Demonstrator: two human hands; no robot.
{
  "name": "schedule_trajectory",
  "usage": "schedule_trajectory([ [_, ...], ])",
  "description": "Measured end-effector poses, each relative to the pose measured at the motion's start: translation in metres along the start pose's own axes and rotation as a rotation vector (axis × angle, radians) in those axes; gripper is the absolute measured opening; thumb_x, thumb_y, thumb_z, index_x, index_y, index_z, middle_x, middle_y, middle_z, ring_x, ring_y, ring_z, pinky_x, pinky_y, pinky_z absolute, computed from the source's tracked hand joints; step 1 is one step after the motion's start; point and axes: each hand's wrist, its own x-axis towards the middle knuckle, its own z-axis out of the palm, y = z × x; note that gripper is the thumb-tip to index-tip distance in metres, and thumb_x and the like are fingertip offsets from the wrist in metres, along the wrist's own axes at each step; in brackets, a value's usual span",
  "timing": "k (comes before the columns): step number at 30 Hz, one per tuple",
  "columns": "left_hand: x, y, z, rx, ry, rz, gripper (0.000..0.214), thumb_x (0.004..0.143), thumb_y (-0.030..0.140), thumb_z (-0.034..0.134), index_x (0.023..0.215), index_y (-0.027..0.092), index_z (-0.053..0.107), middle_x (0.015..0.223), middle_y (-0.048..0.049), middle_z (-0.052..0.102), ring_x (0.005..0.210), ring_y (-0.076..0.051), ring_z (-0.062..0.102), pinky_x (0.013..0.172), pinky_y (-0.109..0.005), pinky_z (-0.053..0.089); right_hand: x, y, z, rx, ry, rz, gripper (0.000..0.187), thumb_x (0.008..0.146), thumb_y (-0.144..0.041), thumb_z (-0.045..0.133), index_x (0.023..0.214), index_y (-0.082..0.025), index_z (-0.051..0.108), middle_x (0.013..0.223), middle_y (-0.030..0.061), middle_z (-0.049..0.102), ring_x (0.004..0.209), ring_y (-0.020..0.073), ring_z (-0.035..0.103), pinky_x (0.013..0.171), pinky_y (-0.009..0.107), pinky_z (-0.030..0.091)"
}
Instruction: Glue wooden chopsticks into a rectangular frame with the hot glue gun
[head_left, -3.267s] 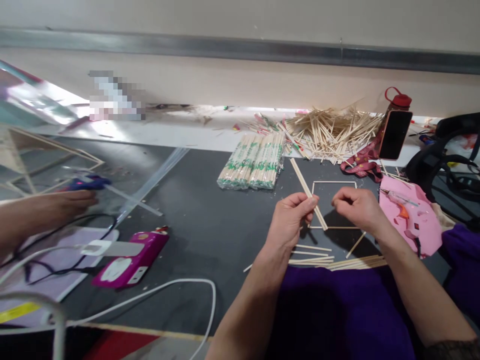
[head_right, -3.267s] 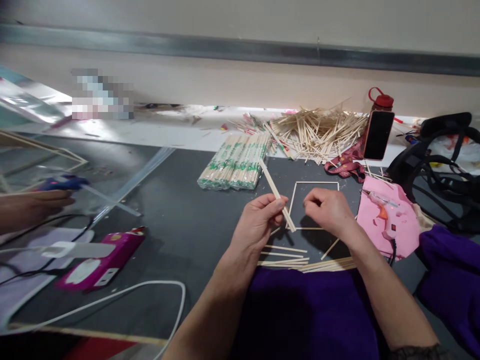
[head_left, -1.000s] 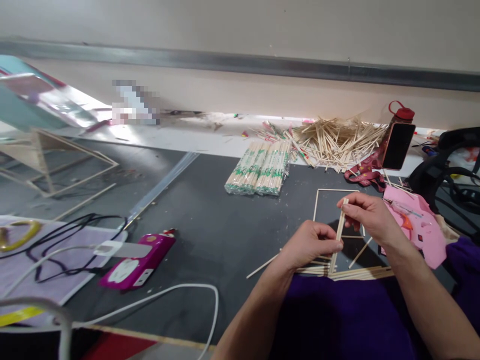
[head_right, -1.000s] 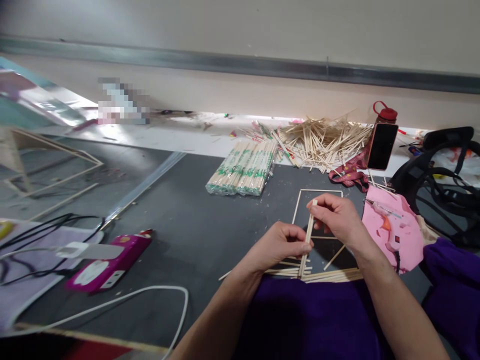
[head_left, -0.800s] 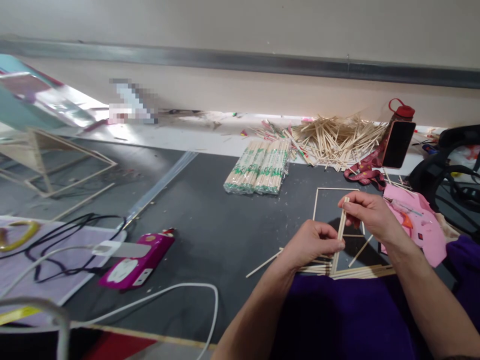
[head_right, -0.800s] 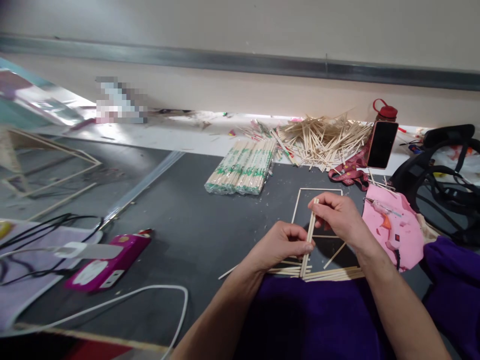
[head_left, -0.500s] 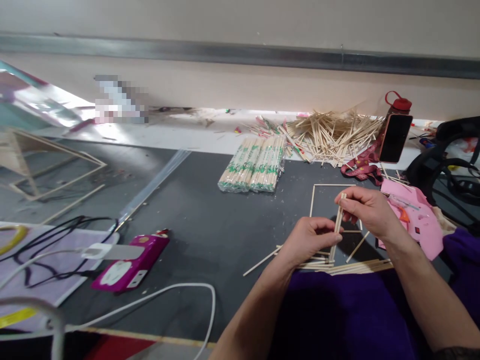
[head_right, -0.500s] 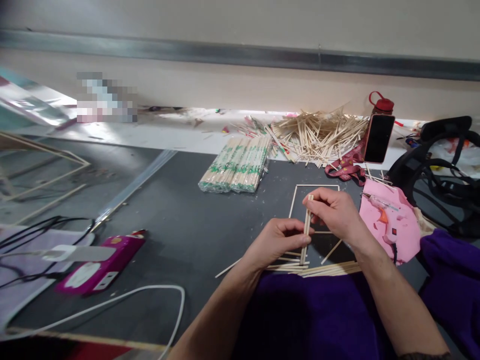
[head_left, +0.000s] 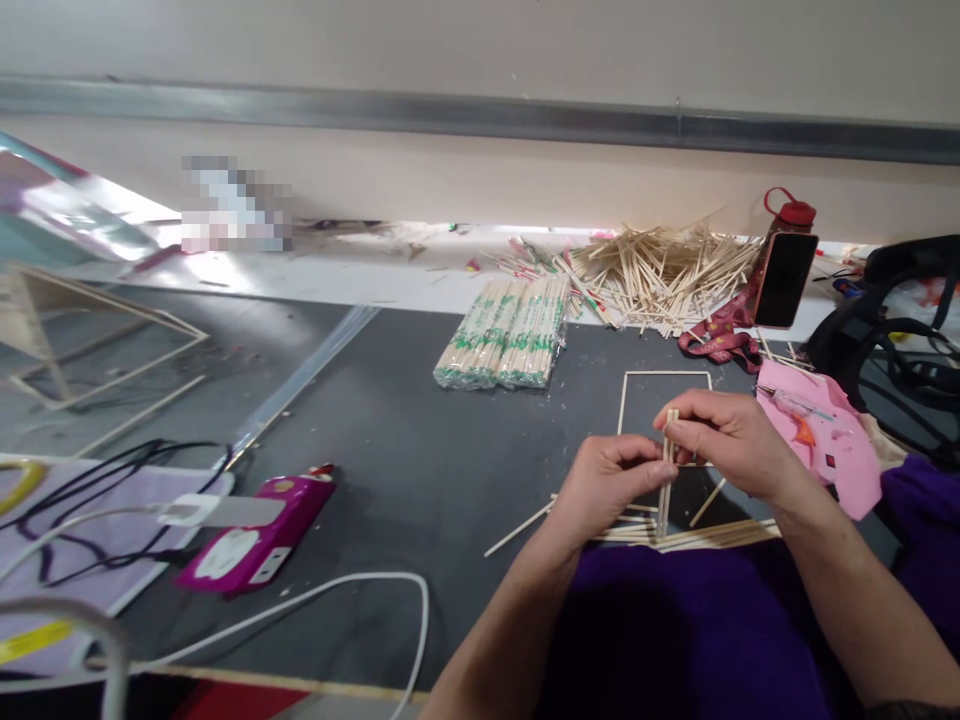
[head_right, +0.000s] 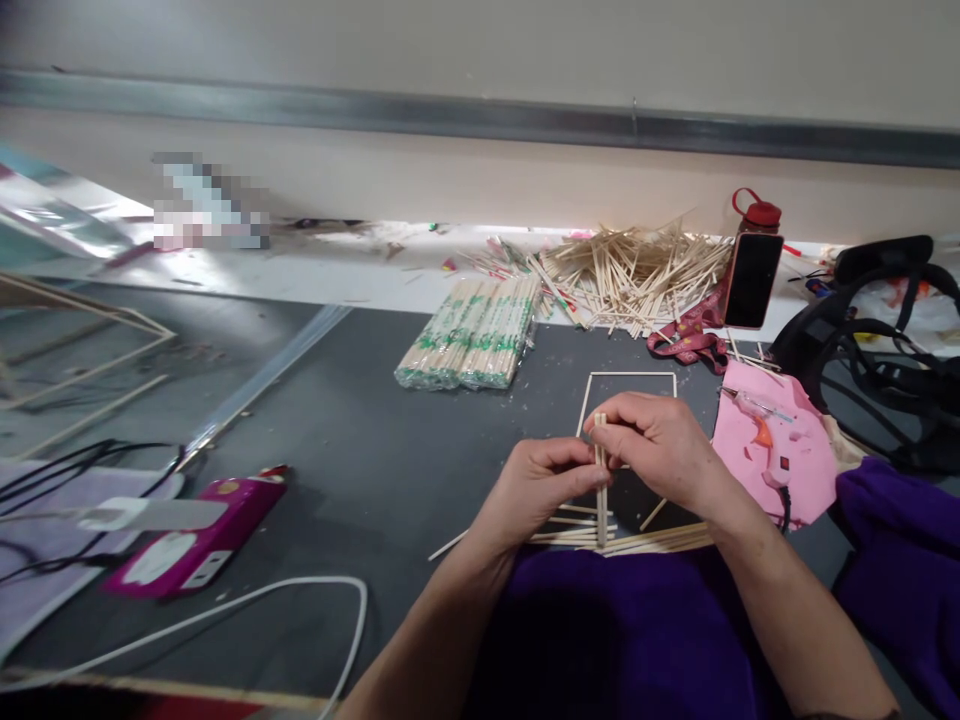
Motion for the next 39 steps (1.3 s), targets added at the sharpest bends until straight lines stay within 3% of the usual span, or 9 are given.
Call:
schedule_trajectory([
  [11,-0.001,0.001,0.001,-0.020,-0.013,-0.065,0.019,0.063,0.035,0.074,0.063,0.016,0.073,0.058,0.0002,0.061,0.057,-0.011,0.051,0.057,-0.023,0.040,-0.002,0.001,-0.001,0.045,-0.013,0.025,0.016,0.084,-0.028,0.054,0.078,-0.018,0.065,0.068,-0.0012,0.062,0.057,0.0085,0.057,0.054,0.020,0.044],
  [19,-0.007,0.010,0.001,0.151,0.044,0.143,0.014,0.072,0.031,0.069,0.071,0.019,0.075,0.070,-0.0007,0.069,0.066,-0.014,0.059,0.065,-0.023,0.045,-0.005,-0.008,0.002,-0.183,0.091,-0.178,0.017,0.087,-0.023,0.052,0.080,-0.018,0.066,0.074,0.0004,0.065,0.068,0.0107,0.060,0.065,0.023,0.045],
  [22,-0.010,0.017,-0.005,0.267,0.171,0.217,0.013,0.075,0.031,0.068,0.074,0.021,0.076,0.072,-0.0006,0.071,0.067,-0.014,0.062,0.065,-0.023,0.046,-0.006,-0.009,0.005,-0.197,0.132,-0.187,0.019,0.088,-0.024,0.051,0.097,-0.020,0.067,0.081,0.0013,0.067,0.073,0.0120,0.062,0.068,0.025,0.046],
  [24,-0.009,0.019,-0.012,0.318,0.369,0.268,0.013,0.076,0.031,0.067,0.078,0.022,0.076,0.077,0.0000,0.073,0.071,-0.015,0.064,0.068,-0.023,0.048,-0.005,-0.006,0.006,-0.217,0.136,-0.153,0.024,0.088,-0.026,0.051,0.107,-0.019,0.065,0.084,0.0020,0.068,0.074,0.0128,0.062,0.068,0.026,0.046],
  [27,-0.001,0.014,-0.026,0.403,0.686,0.357,0.013,0.078,0.031,0.066,0.082,0.024,0.075,0.085,0.0013,0.075,0.077,-0.015,0.066,0.074,-0.023,0.049,-0.003,0.000,0.008,-0.296,0.068,-0.122,0.022,0.087,-0.026,0.054,0.103,-0.018,0.067,0.086,0.0034,0.070,0.075,0.0136,0.063,0.069,0.027,0.046],
  [29,0.005,0.007,-0.034,0.490,0.788,0.410,0.014,0.079,0.032,0.065,0.085,0.024,0.075,0.088,0.0014,0.075,0.077,-0.015,0.067,0.075,-0.023,0.049,-0.002,0.003,0.010,-0.371,0.000,-0.141,0.018,0.087,-0.025,0.054,0.096,-0.018,0.068,0.089,0.0045,0.072,0.080,0.0145,0.064,0.072,0.027,0.046],
  [32,0.014,-0.006,-0.044,0.654,0.789,0.423,0.016,0.082,0.033,0.063,0.087,0.024,0.075,0.088,0.0007,0.075,0.076,-0.015,0.067,0.073,-0.023,0.049,-0.001,0.006,0.011,-0.443,-0.062,-0.165,0.019,0.088,-0.023,0.052,0.095,-0.018,0.069,0.093,0.0057,0.073,0.084,0.0154,0.065,0.075,0.027,0.046],
  [35,0.020,-0.017,-0.048,0.791,0.713,0.334,0.015,0.081,0.032,0.062,0.085,0.025,0.075,0.082,0.0004,0.075,0.071,-0.015,0.066,0.069,-0.024,0.047,0.000,0.007,0.012,-0.488,-0.078,-0.144,0.019,0.088,-0.022,0.052,0.094,-0.018,0.070,0.092,0.0054,0.073,0.084,0.0155,0.065,0.075,0.027,0.045],
  [39,0.024,-0.021,-0.049,0.772,0.755,0.318,0.018,0.082,0.034,0.061,0.086,0.025,0.075,0.085,0.0001,0.075,0.071,-0.015,0.066,0.072,-0.024,0.047,0.000,0.007,0.012,-0.510,-0.108,-0.115,0.019,0.088,-0.023,0.052,0.094,-0.019,0.070,0.092,0.0055,0.073,0.084,0.0157,0.065,0.075,0.027,0.045],
])
